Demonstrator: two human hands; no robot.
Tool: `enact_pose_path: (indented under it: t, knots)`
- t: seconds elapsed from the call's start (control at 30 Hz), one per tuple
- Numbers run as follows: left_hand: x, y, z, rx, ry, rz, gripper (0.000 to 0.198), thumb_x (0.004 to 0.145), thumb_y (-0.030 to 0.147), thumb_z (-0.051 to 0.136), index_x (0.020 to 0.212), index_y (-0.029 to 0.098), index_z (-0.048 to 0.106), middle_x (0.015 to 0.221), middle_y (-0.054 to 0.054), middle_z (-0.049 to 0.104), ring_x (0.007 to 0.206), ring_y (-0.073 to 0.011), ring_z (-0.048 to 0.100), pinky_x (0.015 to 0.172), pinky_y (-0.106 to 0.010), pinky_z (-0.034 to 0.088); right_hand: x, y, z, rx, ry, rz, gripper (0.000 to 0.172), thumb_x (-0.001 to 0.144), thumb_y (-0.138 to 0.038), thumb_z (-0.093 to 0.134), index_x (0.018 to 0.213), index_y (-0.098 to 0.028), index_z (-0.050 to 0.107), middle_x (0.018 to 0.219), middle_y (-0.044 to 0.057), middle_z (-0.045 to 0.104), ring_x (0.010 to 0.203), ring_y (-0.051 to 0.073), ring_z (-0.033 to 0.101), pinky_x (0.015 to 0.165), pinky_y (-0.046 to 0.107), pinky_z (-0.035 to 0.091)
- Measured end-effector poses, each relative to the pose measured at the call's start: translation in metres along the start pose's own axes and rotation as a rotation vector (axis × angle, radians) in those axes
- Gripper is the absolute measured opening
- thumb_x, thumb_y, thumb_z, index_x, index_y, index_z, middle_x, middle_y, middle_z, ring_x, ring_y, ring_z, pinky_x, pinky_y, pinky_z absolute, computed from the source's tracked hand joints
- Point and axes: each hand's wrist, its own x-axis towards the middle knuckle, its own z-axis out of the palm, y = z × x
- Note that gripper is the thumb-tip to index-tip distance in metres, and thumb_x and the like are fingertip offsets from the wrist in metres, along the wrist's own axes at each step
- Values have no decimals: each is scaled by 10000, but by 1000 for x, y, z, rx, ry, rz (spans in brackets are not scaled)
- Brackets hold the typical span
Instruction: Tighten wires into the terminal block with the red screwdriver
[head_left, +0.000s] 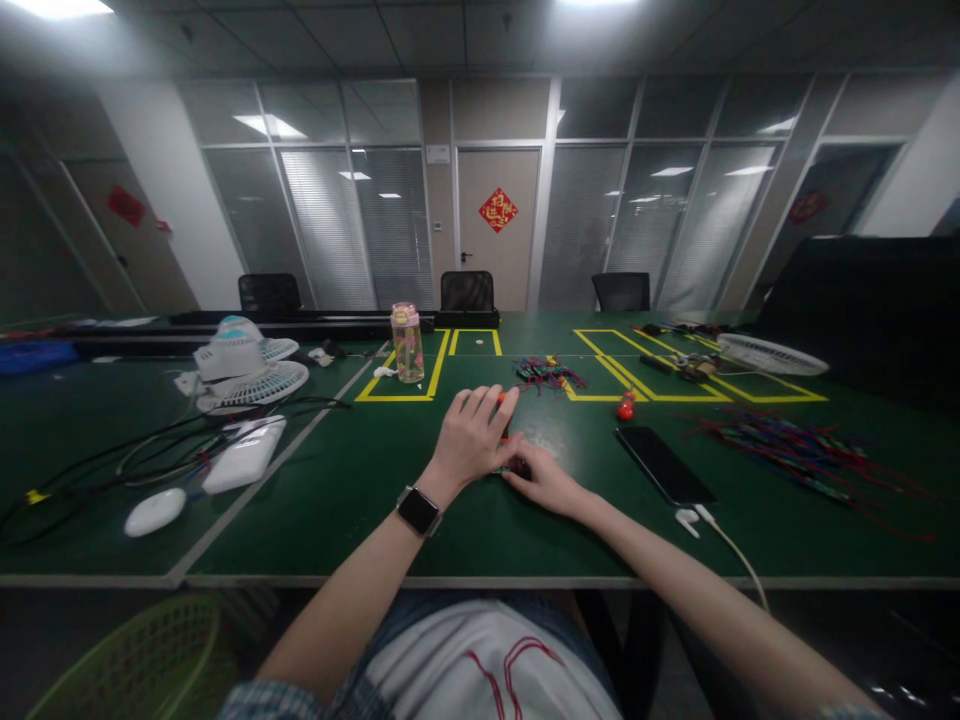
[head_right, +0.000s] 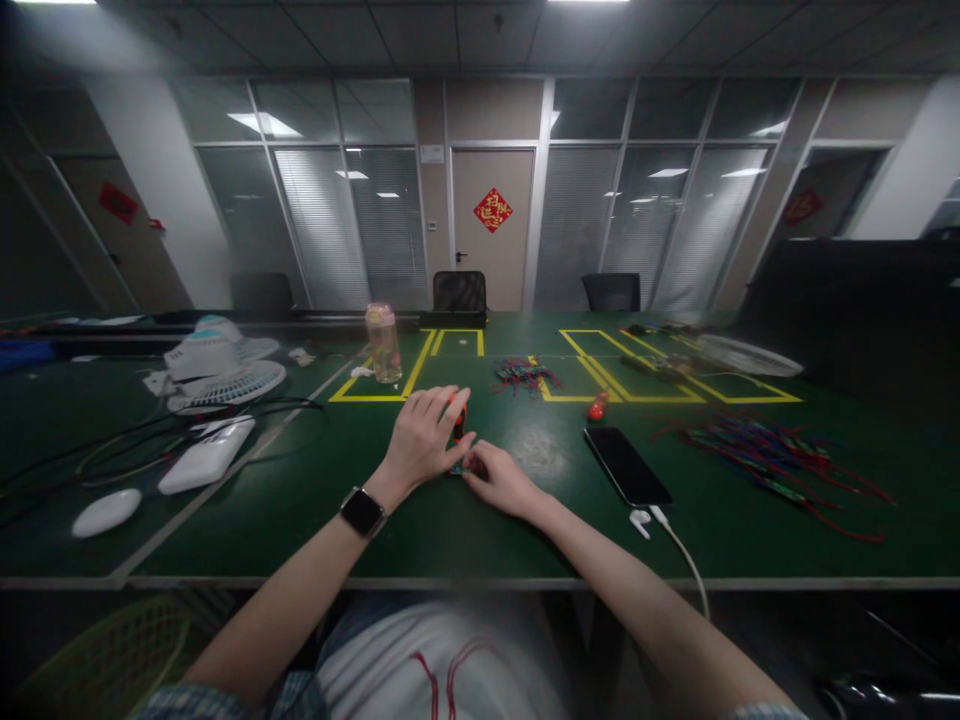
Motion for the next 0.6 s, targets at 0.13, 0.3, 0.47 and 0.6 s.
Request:
enact_pose_path:
  t: [0.13,0.3,0.47,0.6]
  knots:
    - [0,3,-1,225,43,79,529,920,408,469,1354,106,456,1173,-177,616,1063,-305,562,892,-434,431,0,2,1,5,5,5,104,797,-127,582,881,-185,560,784,5,553,684,157,509,643,271,421]
    - [1,3,-2,252,59,48,508,913,376,487,1334,90,477,1147,-172,622,1031,-295,570,887,-416,437,0,-2,-1,34,-5,13,99,791,-122,577,862,-187,551,778,-5,537,672,149,508,629,260,409]
    - [-1,3,-1,244,46,50,500,923,372,467,1343,101,472,1157,-171,620,1036,-294,571,875,-419,449,1,-2,-1,26,-6,13,98,788,-123,578,859,-185,551,782,3,539,680,156,508,633,265,405]
    - [0,3,-1,241,53,55,491,926,362,463,1342,102,473,1155,-174,622,1036,-294,573,870,-424,457,1,-1,-1,30,-5,9,111,781,-117,580,860,-188,549,783,3,539,691,161,508,640,266,409]
